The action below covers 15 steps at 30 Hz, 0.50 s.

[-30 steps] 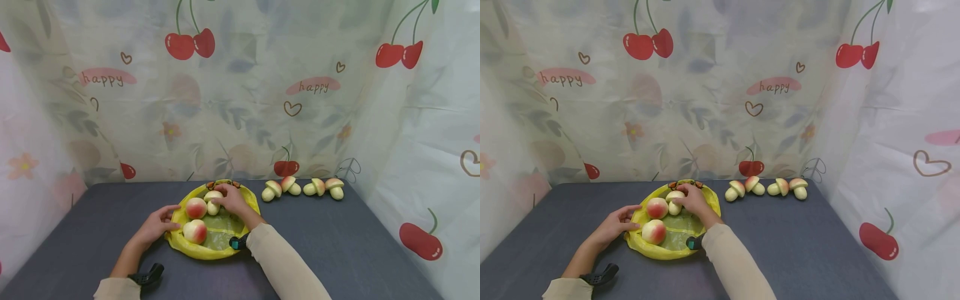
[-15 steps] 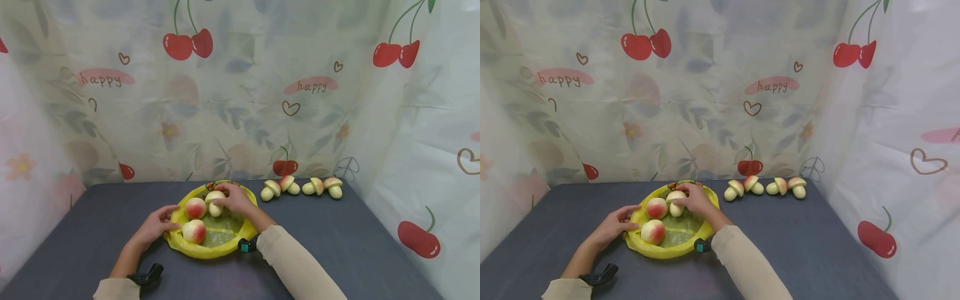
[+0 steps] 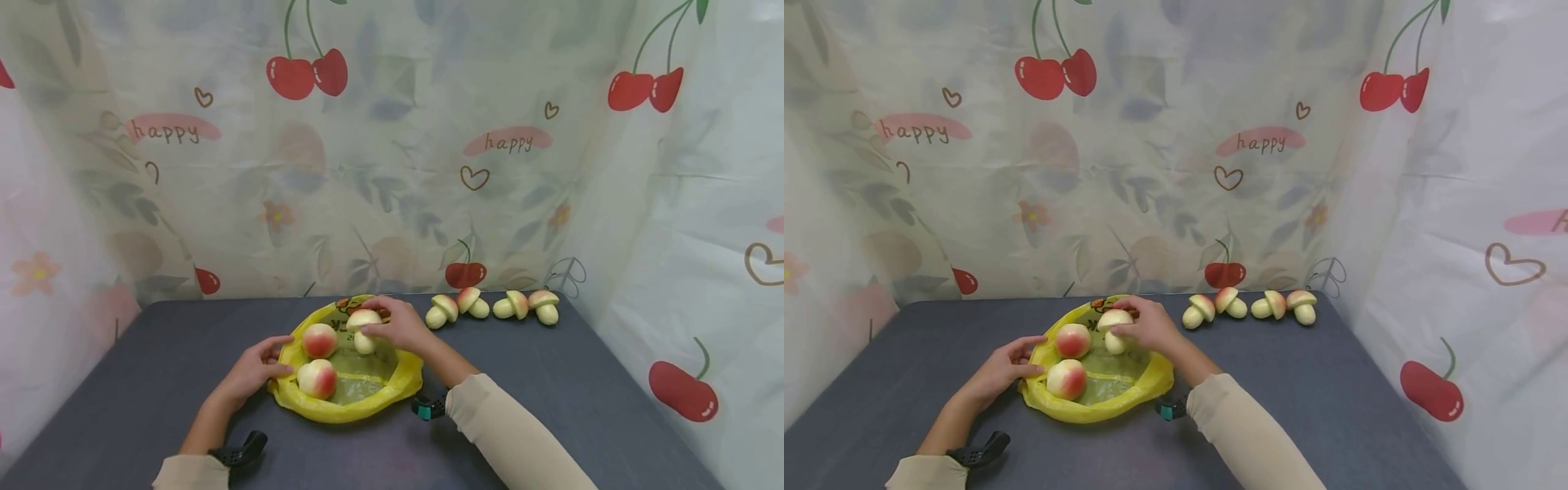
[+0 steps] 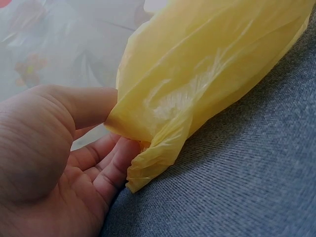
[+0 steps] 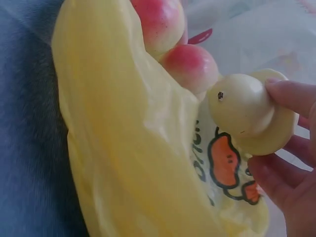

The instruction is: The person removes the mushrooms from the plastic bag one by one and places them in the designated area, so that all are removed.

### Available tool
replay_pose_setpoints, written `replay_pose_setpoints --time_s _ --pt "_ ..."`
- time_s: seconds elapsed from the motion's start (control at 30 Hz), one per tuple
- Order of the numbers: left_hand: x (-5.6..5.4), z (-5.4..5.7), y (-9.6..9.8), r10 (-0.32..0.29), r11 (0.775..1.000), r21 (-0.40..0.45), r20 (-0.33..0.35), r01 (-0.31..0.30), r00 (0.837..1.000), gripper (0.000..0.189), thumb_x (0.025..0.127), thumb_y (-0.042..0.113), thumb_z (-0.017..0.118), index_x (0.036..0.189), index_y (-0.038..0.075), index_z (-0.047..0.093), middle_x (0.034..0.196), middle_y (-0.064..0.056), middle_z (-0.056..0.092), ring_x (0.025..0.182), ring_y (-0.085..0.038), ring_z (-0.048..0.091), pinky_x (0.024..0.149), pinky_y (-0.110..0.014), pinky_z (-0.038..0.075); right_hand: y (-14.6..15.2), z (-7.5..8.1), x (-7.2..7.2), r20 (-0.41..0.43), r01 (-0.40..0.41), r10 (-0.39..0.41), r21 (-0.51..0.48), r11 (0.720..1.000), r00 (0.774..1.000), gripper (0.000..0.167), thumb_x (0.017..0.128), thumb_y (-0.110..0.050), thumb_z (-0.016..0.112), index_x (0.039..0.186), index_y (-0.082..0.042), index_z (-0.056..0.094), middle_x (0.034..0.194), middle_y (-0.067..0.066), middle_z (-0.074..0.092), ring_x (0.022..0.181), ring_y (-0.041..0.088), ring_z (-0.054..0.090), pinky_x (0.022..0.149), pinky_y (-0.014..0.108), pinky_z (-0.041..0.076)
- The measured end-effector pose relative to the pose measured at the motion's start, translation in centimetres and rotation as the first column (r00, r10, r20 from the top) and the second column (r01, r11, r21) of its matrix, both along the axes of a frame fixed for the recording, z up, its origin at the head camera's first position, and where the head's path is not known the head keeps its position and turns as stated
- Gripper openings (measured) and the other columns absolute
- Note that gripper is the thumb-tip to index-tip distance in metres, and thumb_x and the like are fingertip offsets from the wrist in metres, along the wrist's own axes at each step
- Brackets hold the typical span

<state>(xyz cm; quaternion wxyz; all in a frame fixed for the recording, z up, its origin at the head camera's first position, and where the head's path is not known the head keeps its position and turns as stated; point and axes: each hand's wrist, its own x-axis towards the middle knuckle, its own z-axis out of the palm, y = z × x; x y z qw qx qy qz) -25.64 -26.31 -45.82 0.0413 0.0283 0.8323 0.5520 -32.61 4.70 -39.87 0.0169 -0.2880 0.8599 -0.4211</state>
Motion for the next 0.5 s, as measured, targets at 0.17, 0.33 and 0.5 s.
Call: replay_pose_setpoints --time_s 0.17,0.33,0.5 --pt "0.0 -0.1 0.0 0.005 1.000 0.002 0.003 -0.005 1.000 0.064 0.086 0.018 0.075 0.141 0.002 0.047 0.109 -0.016 0.060 0.086 -0.023 0.057 0.073 -0.030 0.049 1.3 0.4 0.6 -0.036 -0.003 0.002 -0.027 1.000 0.999 0.046 0.087 -0.023 0.075 0.129 -0.010 0.061 0.127 0.003 0.060 0.112 0.025 0.058 0.087 0.039 0.048" --pt "-0.1 -0.4 0.0 0.014 1.000 0.000 0.007 -0.014 1.000 0.063 0.085 0.016 0.075 0.140 0.003 0.048 0.107 -0.016 0.060 0.086 -0.024 0.058 0.073 -0.029 0.049 2.6 0.3 1.3 -0.036 0.020 -0.023 -0.084 0.996 0.999 0.044 0.087 -0.021 0.075 0.128 -0.013 0.062 0.126 0.002 0.061 0.107 0.023 0.060 0.081 0.036 0.051" --pt "-0.2 -0.4 0.0 0.027 1.000 -0.007 0.003 -0.027 1.000 0.063 0.085 0.017 0.076 0.140 0.003 0.049 0.106 -0.014 0.060 0.086 -0.024 0.058 0.072 -0.030 0.049 4.2 0.4 1.7 -0.028 0.048 -0.053 -0.156 0.987 0.998 0.043 0.087 -0.021 0.075 0.127 -0.012 0.062 0.120 0.003 0.063 0.102 0.026 0.061 0.078 0.036 0.051"
